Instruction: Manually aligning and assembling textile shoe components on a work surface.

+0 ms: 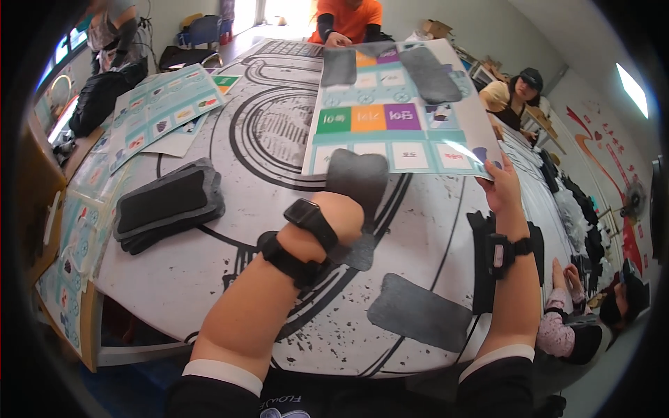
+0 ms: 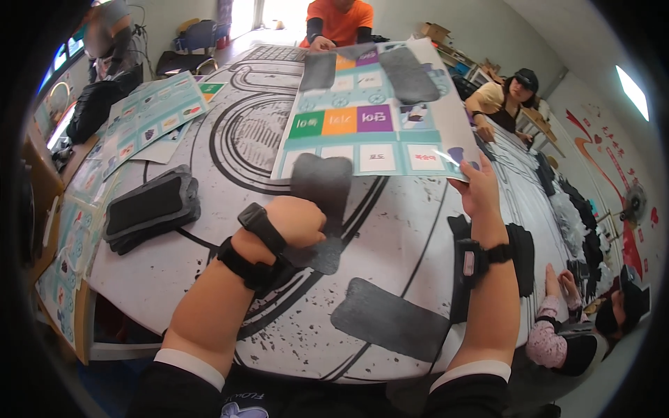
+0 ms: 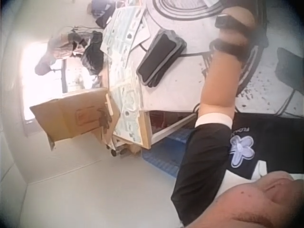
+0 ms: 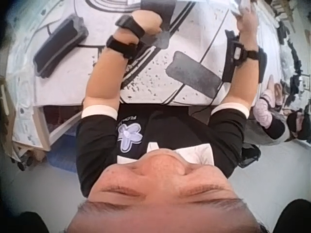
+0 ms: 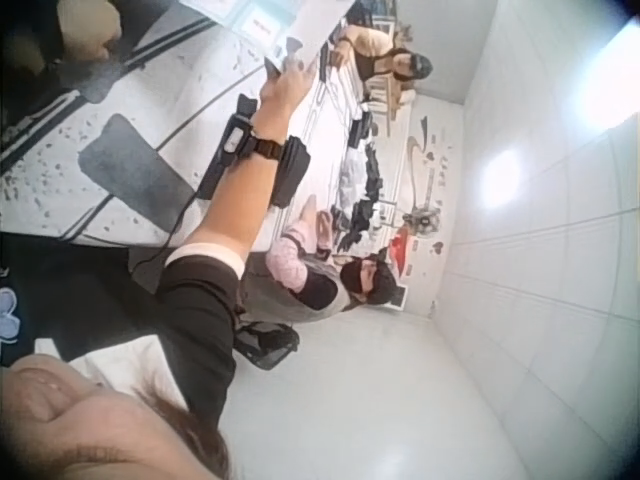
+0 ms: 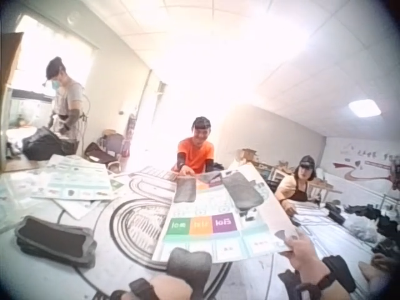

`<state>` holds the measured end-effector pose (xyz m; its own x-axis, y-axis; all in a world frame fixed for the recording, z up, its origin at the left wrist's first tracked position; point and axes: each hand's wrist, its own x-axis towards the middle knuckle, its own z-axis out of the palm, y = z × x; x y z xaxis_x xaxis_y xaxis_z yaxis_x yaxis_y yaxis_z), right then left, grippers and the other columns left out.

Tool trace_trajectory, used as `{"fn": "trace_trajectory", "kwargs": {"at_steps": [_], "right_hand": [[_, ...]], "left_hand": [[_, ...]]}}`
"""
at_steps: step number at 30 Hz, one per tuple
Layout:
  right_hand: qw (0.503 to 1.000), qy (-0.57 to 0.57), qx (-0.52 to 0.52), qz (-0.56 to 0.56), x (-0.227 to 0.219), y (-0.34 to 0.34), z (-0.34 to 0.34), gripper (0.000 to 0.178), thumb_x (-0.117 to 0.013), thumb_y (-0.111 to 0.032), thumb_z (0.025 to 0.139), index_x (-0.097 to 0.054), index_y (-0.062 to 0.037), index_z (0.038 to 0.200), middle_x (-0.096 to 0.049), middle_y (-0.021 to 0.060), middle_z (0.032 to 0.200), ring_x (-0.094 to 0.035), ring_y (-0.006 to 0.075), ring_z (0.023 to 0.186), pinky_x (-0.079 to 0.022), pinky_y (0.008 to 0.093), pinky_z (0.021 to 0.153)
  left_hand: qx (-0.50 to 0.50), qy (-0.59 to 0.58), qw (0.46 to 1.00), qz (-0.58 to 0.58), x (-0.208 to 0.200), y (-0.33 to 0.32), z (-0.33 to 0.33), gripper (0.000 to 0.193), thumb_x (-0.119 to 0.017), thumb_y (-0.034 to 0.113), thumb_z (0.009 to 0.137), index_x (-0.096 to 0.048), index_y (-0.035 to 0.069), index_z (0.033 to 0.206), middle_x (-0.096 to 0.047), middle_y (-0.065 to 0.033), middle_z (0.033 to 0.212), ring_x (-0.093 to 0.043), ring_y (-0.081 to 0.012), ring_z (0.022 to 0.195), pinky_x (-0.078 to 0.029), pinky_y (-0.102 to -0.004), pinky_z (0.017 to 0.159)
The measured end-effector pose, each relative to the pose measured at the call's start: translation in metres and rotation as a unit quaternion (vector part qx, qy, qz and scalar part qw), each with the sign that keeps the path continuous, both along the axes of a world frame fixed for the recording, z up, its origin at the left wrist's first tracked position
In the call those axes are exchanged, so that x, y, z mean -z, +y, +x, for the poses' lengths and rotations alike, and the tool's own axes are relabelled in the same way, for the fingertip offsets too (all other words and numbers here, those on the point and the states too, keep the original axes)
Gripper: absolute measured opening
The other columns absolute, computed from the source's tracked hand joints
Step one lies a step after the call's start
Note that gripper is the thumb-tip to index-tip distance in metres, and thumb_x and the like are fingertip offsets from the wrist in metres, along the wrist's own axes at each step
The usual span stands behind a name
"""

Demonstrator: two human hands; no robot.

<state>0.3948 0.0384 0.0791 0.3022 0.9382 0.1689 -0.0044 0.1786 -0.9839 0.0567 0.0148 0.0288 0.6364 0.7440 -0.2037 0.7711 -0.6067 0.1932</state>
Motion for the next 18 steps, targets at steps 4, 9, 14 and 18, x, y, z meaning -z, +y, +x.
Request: {"fn": "trace_trajectory", "kwargs": {"at_steps": [4, 9, 14, 18], "right_hand": [[0.995, 0.060, 0.064, 0.048, -0.008, -0.043, 0.085, 0.039, -0.054, 0.000, 0.088, -0.046, -0.0017, 0.127, -0.060, 0.0099, 0.110, -0.064, 0.0195, 0.090, -0.059, 0.0305, 0.074], [0.946, 0.180, 0.237, 0.125, -0.003, -0.079, 0.163, 0.031, -0.048, 0.001, 0.093, -0.041, 0.0069, 0.123, -0.054, 0.0182, 0.118, -0.061, 0.0284, 0.100, -0.059, 0.0365, 0.084], [0.943, 0.245, 0.217, 0.052, 0.019, -0.086, 0.203, 0.027, -0.041, 0.000, 0.093, -0.039, 0.0064, 0.119, -0.048, 0.0210, 0.116, -0.058, 0.0337, 0.101, -0.058, 0.0426, 0.085], [0.956, 0.027, 0.252, -0.147, 0.023, -0.090, 0.192, 0.028, -0.050, -0.009, 0.091, -0.049, 0.0026, 0.117, -0.053, 0.0175, 0.115, -0.059, 0.0248, 0.086, -0.056, 0.0344, 0.076]], "left_hand": [[0.007, -0.023, 0.999, 0.021, 0.004, 0.002, 0.001, 0.028, -0.059, 0.034, 0.082, -0.071, 0.009, 0.089, -0.069, -0.0112, 0.085, -0.065, -0.0325, 0.084, -0.051, -0.0428, 0.073], [0.014, 0.004, 1.000, 0.012, 0.006, 0.007, 0.005, 0.030, -0.057, 0.035, 0.084, -0.070, 0.010, 0.093, -0.069, -0.0113, 0.086, -0.064, -0.0324, 0.084, -0.051, -0.0430, 0.074], [0.015, 0.003, 1.000, 0.017, 0.006, 0.006, 0.007, 0.031, -0.056, 0.036, 0.086, -0.069, 0.010, 0.096, -0.069, -0.0105, 0.093, -0.064, -0.0316, 0.090, -0.052, -0.0429, 0.076], [0.018, -0.007, 1.000, 0.012, 0.005, 0.005, 0.003, 0.030, -0.056, 0.035, 0.086, -0.069, 0.010, 0.095, -0.069, -0.0102, 0.088, -0.064, -0.0316, 0.086, -0.051, -0.0418, 0.076]]}}
